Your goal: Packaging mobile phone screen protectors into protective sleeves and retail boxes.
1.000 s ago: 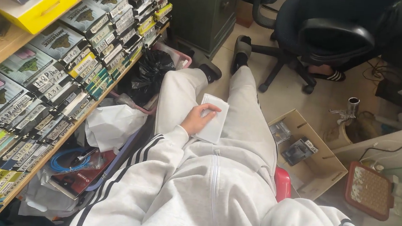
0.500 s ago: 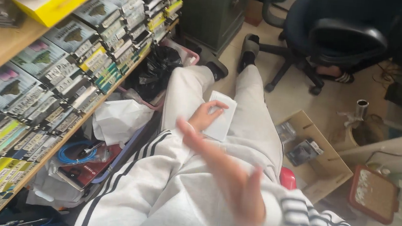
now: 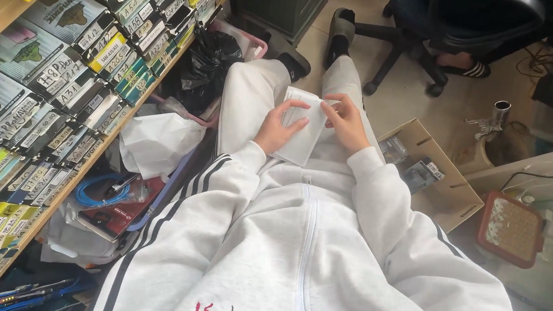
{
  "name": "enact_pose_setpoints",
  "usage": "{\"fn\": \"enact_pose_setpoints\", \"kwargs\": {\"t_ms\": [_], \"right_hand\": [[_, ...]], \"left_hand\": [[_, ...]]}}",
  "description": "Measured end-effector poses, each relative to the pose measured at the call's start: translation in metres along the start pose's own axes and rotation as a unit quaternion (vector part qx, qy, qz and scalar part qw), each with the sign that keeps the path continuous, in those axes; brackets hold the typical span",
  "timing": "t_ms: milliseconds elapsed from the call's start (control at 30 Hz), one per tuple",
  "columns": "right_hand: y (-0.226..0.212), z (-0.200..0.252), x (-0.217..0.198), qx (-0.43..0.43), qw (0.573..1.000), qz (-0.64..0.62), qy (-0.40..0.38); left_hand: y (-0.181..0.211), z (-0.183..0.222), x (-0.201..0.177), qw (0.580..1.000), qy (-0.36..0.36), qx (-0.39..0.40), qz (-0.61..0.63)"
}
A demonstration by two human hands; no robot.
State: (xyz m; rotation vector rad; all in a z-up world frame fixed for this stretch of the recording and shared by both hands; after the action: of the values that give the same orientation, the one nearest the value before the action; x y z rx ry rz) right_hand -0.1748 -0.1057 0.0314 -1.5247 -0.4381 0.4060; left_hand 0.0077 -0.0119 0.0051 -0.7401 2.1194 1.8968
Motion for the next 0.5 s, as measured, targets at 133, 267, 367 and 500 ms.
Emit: {"fn": "enact_pose_setpoints", "kwargs": {"t_ms": [133,267,367,500], "right_hand": [[0.009,-0.001,-0.001,-0.036,0.999,-0.012,-0.011],[0.011,-0.004,-0.005,-0.069,0.997,-0.035,0.029],[0.012,-0.007,-0.008,-0.059,0.995,-0.059,0.052],[-0.001,0.005,0.001,0.0,0.995,-0.085,0.054]], "left_hand": [[0.005,0.005,-0.005,1.0,-0.006,-0.005,0.013],[0.007,0.004,-0.005,0.999,0.001,-0.023,0.026],[-0.014,-0.001,0.005,0.997,-0.038,-0.063,0.016],[-0.012,0.003,0.011,0.995,-0.055,-0.083,0.017]]}}
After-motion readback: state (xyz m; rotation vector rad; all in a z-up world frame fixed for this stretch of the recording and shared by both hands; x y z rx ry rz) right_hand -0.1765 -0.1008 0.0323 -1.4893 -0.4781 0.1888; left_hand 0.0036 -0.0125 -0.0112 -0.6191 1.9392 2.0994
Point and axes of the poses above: each hand's wrist, its own z-axis away from the middle knuckle, its own x-axis out of the palm, y = z × x, the point moved 1 cm from there along -z, towards the middle knuckle, and after that the axes turned 15 degrees about -z, right-handed, at the moved point
